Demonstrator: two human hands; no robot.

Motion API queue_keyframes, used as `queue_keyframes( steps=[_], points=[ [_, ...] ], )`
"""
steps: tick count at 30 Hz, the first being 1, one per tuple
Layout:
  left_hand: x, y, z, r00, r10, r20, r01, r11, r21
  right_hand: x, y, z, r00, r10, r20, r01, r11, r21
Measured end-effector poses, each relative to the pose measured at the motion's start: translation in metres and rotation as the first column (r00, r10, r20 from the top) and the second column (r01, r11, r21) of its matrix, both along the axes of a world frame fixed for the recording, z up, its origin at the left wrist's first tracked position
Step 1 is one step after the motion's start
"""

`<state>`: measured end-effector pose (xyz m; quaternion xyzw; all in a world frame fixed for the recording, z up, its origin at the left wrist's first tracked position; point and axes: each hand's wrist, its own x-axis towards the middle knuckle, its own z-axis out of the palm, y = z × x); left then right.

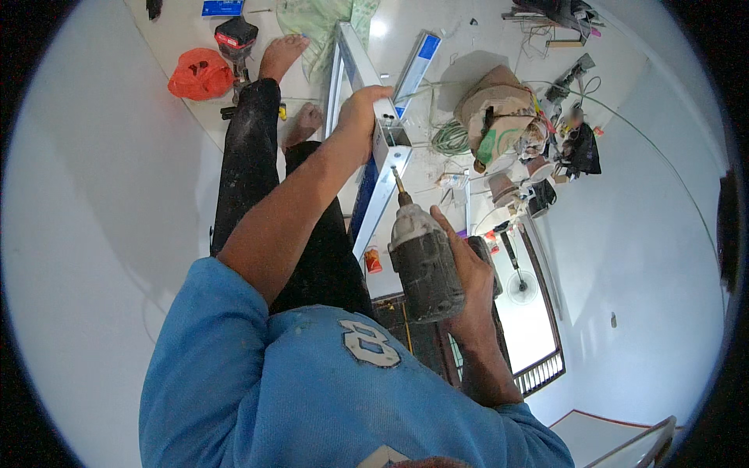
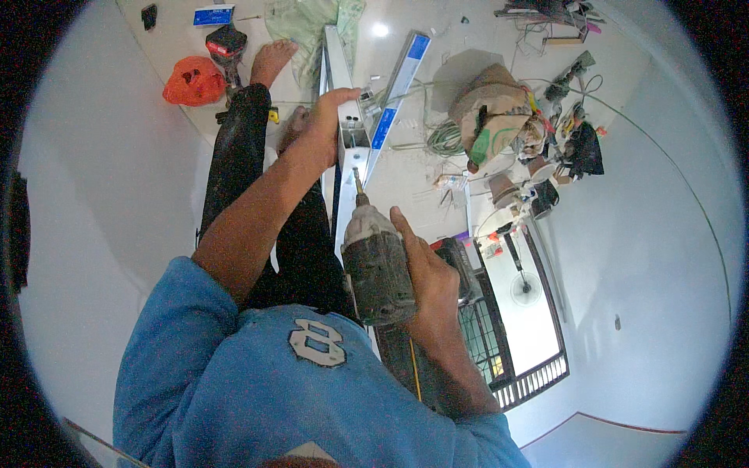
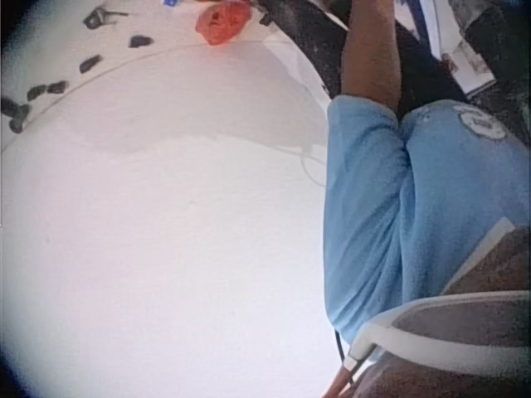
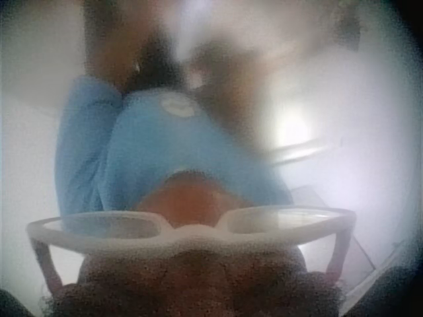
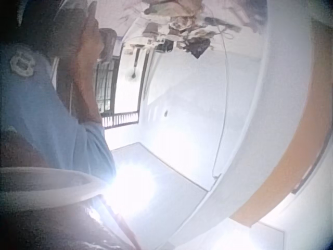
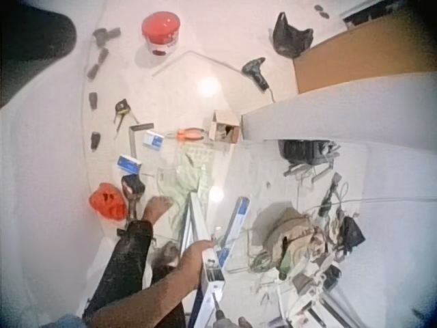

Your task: The person assembles a metal frame by inserting screws into pre-drilled holes and tightening them with a cordless drill. They handle the frame pieces, screws, and drill, working on the floor in a cluttered room.

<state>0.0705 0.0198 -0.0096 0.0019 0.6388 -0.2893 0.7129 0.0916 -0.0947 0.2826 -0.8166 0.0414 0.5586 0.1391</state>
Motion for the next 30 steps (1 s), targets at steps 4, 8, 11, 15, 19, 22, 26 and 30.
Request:
queue_keyframes(
  steps=[4, 8, 11, 15, 19, 22, 26, 30],
  points=[
    [-0.011, -0.012, -0.029, 0.999, 0.033, 0.018, -0.033, 0.999, -0.017, -0.005, 0.019, -0.001, 0.972, -0.233, -0.028, 0.232, 0.972, -0.033],
    [-0.007, -0.010, -0.021, 0.999, 0.042, 0.019, -0.042, 0.998, -0.040, -0.036, -0.002, -0.006, 0.948, -0.297, 0.111, 0.288, 0.953, 0.092],
    [-0.005, -0.012, -0.018, 0.999, 0.039, 0.035, -0.038, 0.999, -0.029, -0.044, 0.003, -0.006, 0.924, -0.357, 0.138, 0.340, 0.931, 0.136],
    [-0.007, -0.017, -0.022, 0.998, 0.054, 0.037, -0.053, 0.998, -0.034, -0.045, 0.006, -0.010, 0.958, -0.251, 0.139, 0.244, 0.967, 0.069],
    [0.000, -0.009, -0.011, 1.000, 0.025, -0.011, -0.025, 1.000, -0.008, -0.040, 0.003, -0.010, 0.982, -0.159, 0.102, 0.160, 0.987, -0.001],
    [0.005, -0.006, -0.002, 1.000, -0.022, -0.001, 0.022, 0.999, 0.025, -0.043, 0.003, -0.010, 0.975, -0.180, 0.134, 0.177, 0.984, 0.034],
    [-0.007, -0.015, -0.022, 0.998, 0.049, 0.028, -0.048, 0.998, -0.033, -0.039, 0.002, -0.009, 0.975, -0.188, 0.116, 0.183, 0.982, 0.052],
    [-0.007, -0.017, -0.024, 0.998, 0.051, 0.027, -0.050, 0.998, -0.022, -0.027, 0.009, -0.004, 0.941, -0.338, -0.014, 0.338, 0.941, -0.014]
  ],
)
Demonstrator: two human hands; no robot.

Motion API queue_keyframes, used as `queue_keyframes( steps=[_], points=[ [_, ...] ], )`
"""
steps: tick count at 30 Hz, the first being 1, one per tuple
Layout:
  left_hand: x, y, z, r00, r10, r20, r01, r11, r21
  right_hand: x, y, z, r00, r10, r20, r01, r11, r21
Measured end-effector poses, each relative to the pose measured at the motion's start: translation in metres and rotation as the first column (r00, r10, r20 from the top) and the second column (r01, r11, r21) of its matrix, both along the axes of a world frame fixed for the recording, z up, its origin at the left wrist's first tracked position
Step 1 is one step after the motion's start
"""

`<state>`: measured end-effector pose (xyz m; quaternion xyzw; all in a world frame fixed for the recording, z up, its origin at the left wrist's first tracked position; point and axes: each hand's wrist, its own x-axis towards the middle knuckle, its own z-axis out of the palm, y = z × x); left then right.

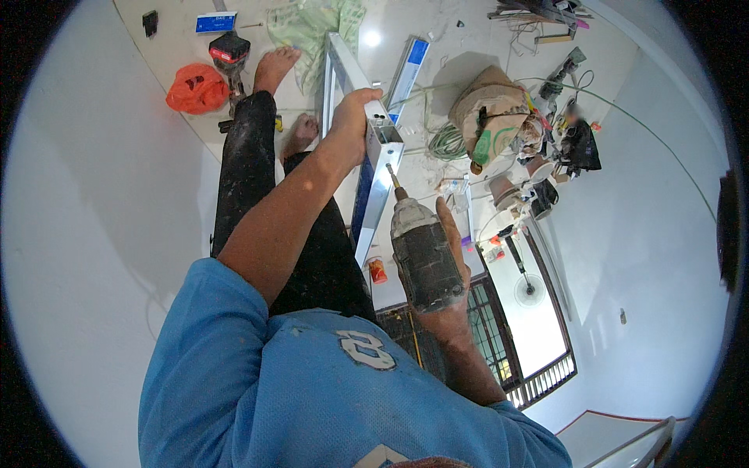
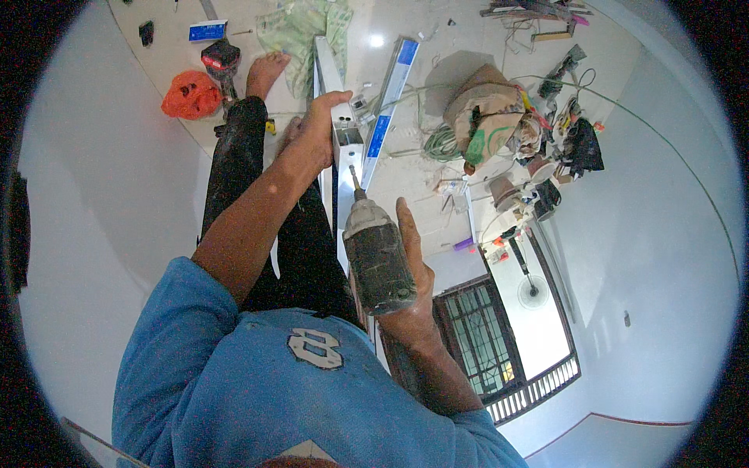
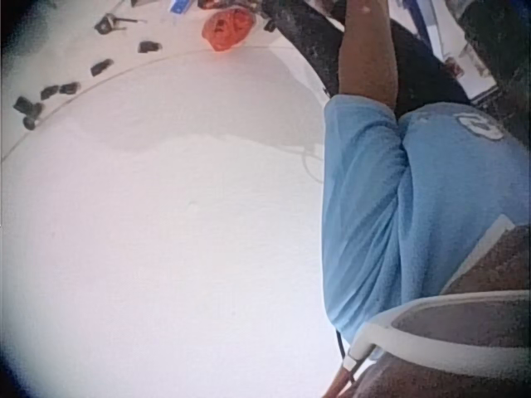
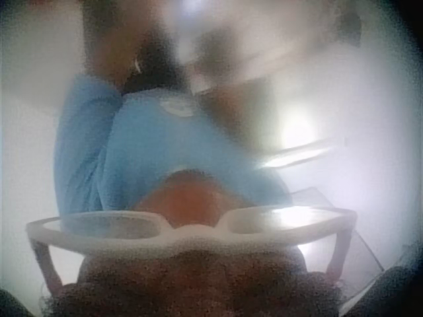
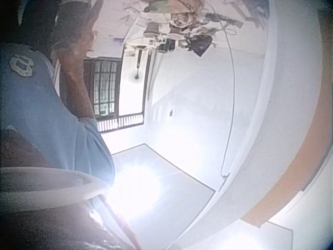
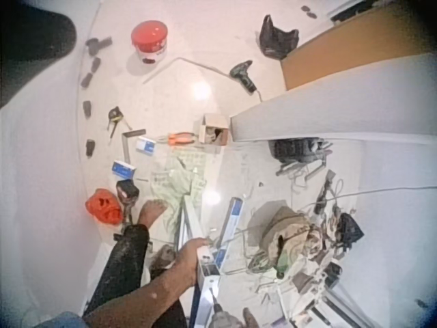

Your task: The person assembles a metal frame by inserting screws into pre-drilled holes and tightening them with a cordless drill. They handle the frame pieces, screws, and drill, working on the floor in a cluttered room.

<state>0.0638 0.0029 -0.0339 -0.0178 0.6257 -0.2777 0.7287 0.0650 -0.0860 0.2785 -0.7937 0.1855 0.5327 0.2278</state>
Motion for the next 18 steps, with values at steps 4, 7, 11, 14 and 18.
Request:
queue_keyframes(
  steps=[4, 7, 11, 14, 18],
  points=[
    [0.013, 0.003, 0.018, 0.999, -0.043, -0.021, 0.044, 0.998, 0.048, -0.013, -0.018, -0.001, 0.995, 0.000, 0.104, 0.000, 1.000, 0.002],
    [0.004, 0.005, 0.010, 0.997, -0.046, 0.070, 0.046, 0.999, -0.009, -0.020, -0.037, 0.000, 0.902, 0.300, 0.311, -0.288, 0.954, -0.086],
    [0.000, 0.007, 0.003, 0.980, 0.041, 0.196, -0.030, 0.998, -0.061, 0.001, -0.057, -0.031, 0.911, 0.086, 0.404, -0.127, 0.989, 0.074],
    [-0.001, 0.014, 0.013, 0.989, -0.050, 0.140, 0.048, 0.999, 0.019, 0.013, -0.093, -0.132, 0.928, -0.029, 0.372, -0.053, 0.977, 0.207],
    [0.005, 0.024, 0.027, 0.984, -0.142, 0.111, 0.126, 0.981, 0.147, 0.056, -0.087, -0.329, 0.897, 0.252, 0.363, -0.266, 0.964, -0.012]
  ],
)
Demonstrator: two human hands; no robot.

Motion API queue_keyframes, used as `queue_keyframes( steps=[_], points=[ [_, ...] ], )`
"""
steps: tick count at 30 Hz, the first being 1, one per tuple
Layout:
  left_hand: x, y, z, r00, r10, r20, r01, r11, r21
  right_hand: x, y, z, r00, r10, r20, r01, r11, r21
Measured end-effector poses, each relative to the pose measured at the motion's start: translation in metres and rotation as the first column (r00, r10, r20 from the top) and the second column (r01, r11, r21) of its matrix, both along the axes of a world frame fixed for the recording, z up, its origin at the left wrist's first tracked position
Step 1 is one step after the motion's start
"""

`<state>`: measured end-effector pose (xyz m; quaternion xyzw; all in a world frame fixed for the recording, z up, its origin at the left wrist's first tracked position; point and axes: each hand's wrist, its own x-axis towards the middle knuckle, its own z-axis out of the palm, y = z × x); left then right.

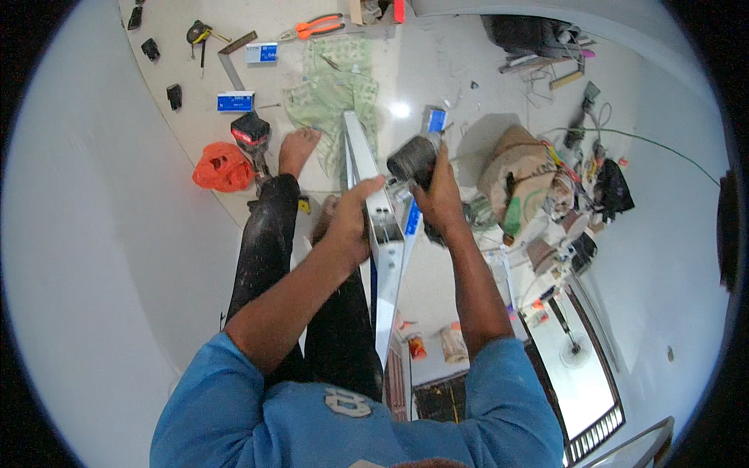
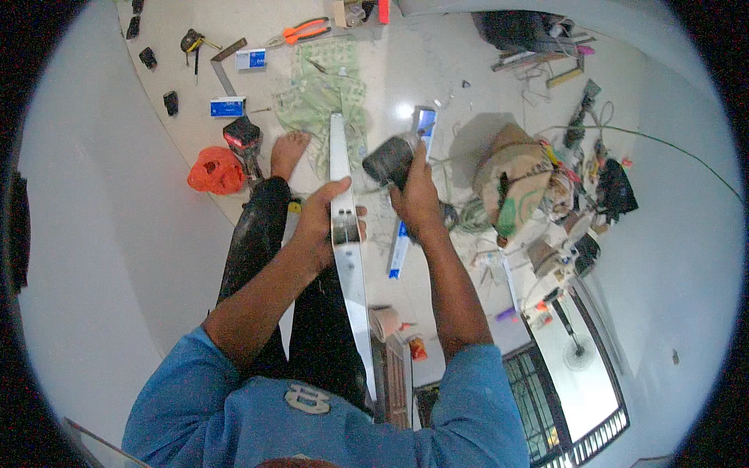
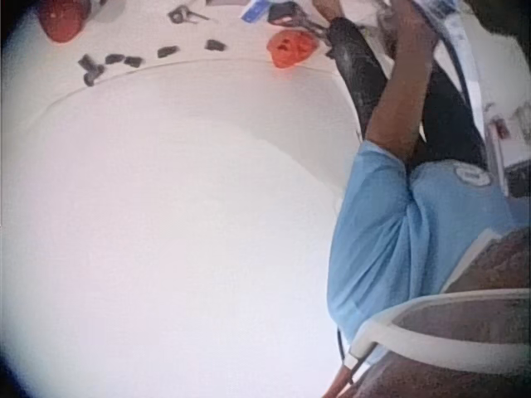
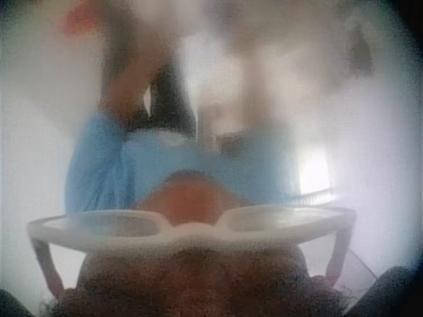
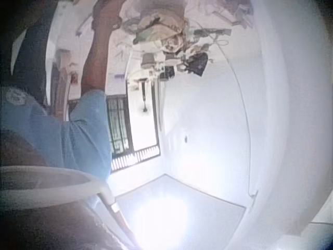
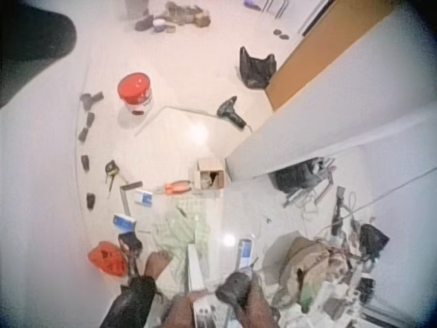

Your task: The person assembles a metal frame by inserting screws into pre-drilled holes and tightening them with a cordless drill. They handle the frame pieces, screws, and drill, working on the floor in a cluttered room.

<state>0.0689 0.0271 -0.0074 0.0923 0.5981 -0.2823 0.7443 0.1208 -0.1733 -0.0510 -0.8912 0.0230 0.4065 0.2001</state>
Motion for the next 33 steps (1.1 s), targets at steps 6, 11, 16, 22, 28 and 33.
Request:
queue_keyframes(
  steps=[6, 11, 16, 22, 28, 33],
  points=[
    [-0.011, 0.002, 0.013, 0.997, -0.074, 0.037, 0.077, 0.992, -0.097, 0.027, 0.011, -0.259, 0.991, 0.047, 0.122, -0.032, 0.992, -0.121],
    [-0.017, 0.005, 0.020, 0.984, -0.167, 0.062, 0.176, 0.970, -0.170, 0.033, 0.028, -0.341, 0.965, 0.026, 0.260, -0.018, 0.999, -0.033],
    [-0.021, -0.004, 0.026, 0.976, -0.209, 0.065, 0.215, 0.970, -0.115, 0.031, 0.032, -0.347, 0.982, -0.023, 0.189, 0.025, 1.000, -0.008],
    [-0.009, -0.025, 0.025, 0.985, -0.169, 0.031, 0.169, 0.986, 0.000, 0.035, -0.012, -0.215, 0.912, -0.299, 0.282, 0.259, 0.951, 0.170],
    [0.002, -0.025, 0.026, 0.999, 0.038, -0.031, -0.037, 0.999, 0.033, -0.037, 0.007, 0.107, 0.764, -0.570, 0.304, 0.377, 0.775, 0.507],
    [0.006, -0.037, 0.033, 0.998, 0.036, 0.054, -0.036, 0.999, -0.015, -0.066, 0.038, 0.186, 0.874, -0.188, 0.448, -0.023, 0.905, 0.425]
  ],
)
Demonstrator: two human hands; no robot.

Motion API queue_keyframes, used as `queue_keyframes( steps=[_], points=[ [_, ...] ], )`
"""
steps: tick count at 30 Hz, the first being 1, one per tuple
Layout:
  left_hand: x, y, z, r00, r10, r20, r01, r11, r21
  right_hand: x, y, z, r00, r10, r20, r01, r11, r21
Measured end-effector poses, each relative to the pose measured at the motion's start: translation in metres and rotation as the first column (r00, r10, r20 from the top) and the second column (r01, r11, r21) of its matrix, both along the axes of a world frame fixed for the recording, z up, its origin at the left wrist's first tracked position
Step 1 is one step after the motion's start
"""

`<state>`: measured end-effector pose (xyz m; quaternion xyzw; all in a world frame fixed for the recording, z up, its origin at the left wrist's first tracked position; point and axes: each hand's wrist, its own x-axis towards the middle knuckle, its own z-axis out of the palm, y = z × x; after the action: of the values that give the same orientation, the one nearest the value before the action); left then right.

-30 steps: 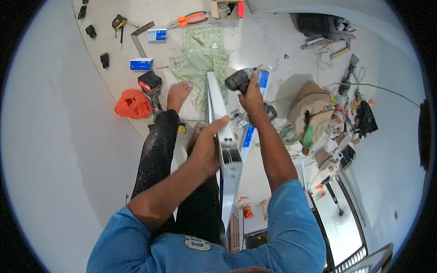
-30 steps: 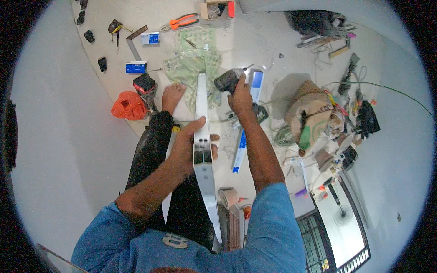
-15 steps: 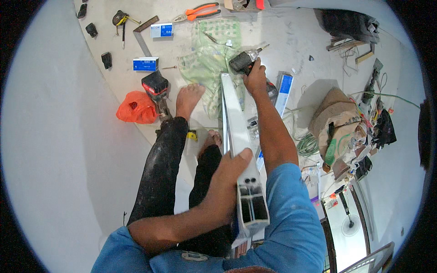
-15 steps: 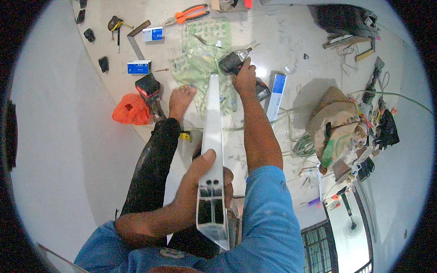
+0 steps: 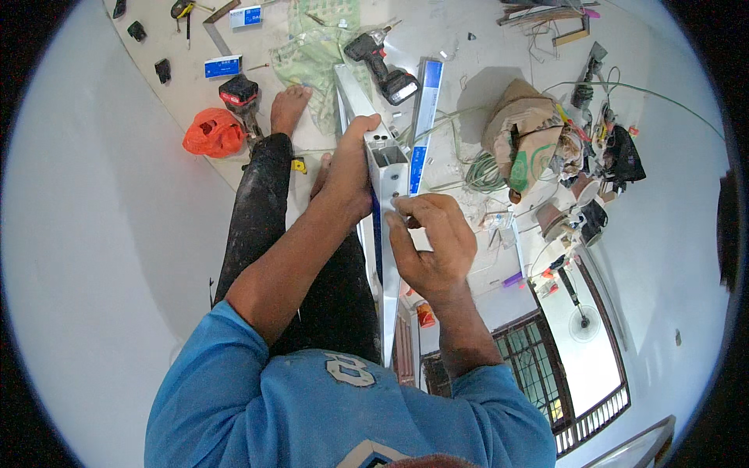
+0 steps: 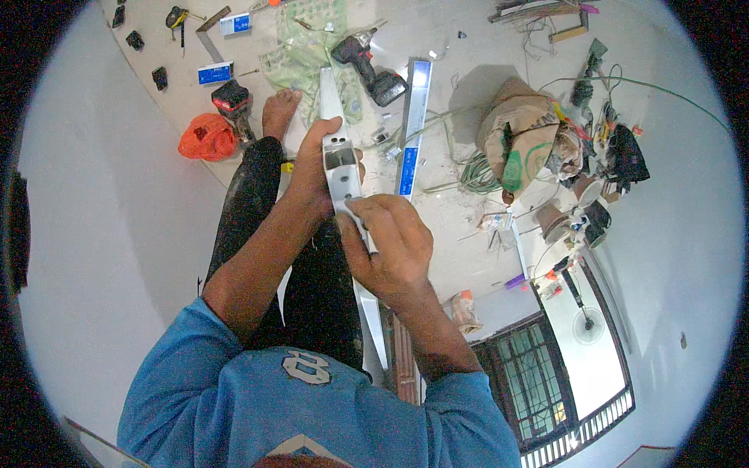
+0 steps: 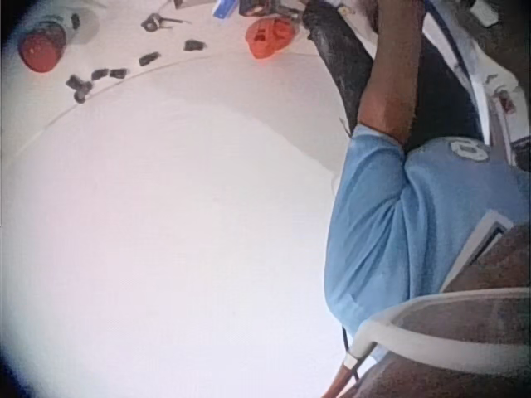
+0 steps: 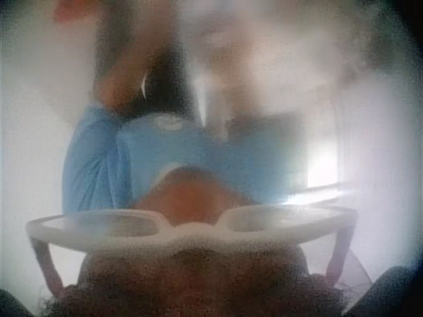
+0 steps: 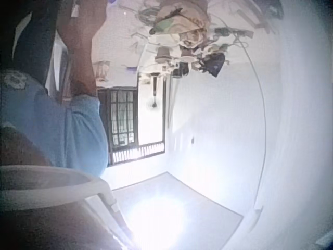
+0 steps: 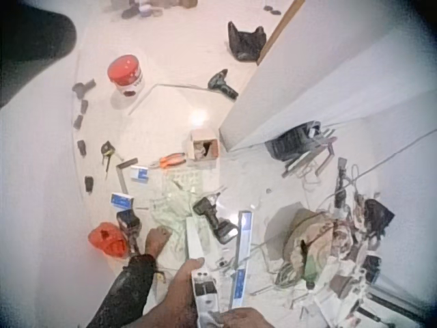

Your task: The person assembles a metal frame by inserting screws into pre-drilled holes and tightening them with a cordless drill. They handle the frame pieces, screws, and drill, working on the floor in a cluttered room.

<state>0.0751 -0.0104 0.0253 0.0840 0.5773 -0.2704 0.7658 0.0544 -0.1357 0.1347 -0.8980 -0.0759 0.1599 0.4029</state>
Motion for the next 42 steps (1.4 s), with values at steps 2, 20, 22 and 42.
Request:
queue_keyframes(
  steps=[2, 20, 22, 42],
  points=[
    [-0.009, -0.004, -0.018, 0.998, 0.051, 0.029, -0.049, 0.996, -0.075, -0.002, 0.003, -0.003, 0.991, 0.083, 0.103, -0.070, 0.990, -0.118],
    [-0.022, -0.020, -0.045, 0.986, 0.163, 0.031, -0.160, 0.983, -0.088, 0.029, 0.004, 0.012, 0.807, 0.590, 0.042, -0.494, 0.711, -0.501],
    [-0.019, -0.017, -0.036, 0.990, 0.140, 0.008, -0.139, 0.989, -0.040, 0.028, -0.002, 0.003, 0.730, 0.675, 0.106, -0.541, 0.666, -0.513],
    [-0.020, 0.025, -0.012, 0.982, 0.169, 0.084, -0.158, 0.980, -0.119, 0.136, -0.023, -0.179, 0.996, 0.091, 0.024, -0.085, 0.981, -0.175]
  ],
)
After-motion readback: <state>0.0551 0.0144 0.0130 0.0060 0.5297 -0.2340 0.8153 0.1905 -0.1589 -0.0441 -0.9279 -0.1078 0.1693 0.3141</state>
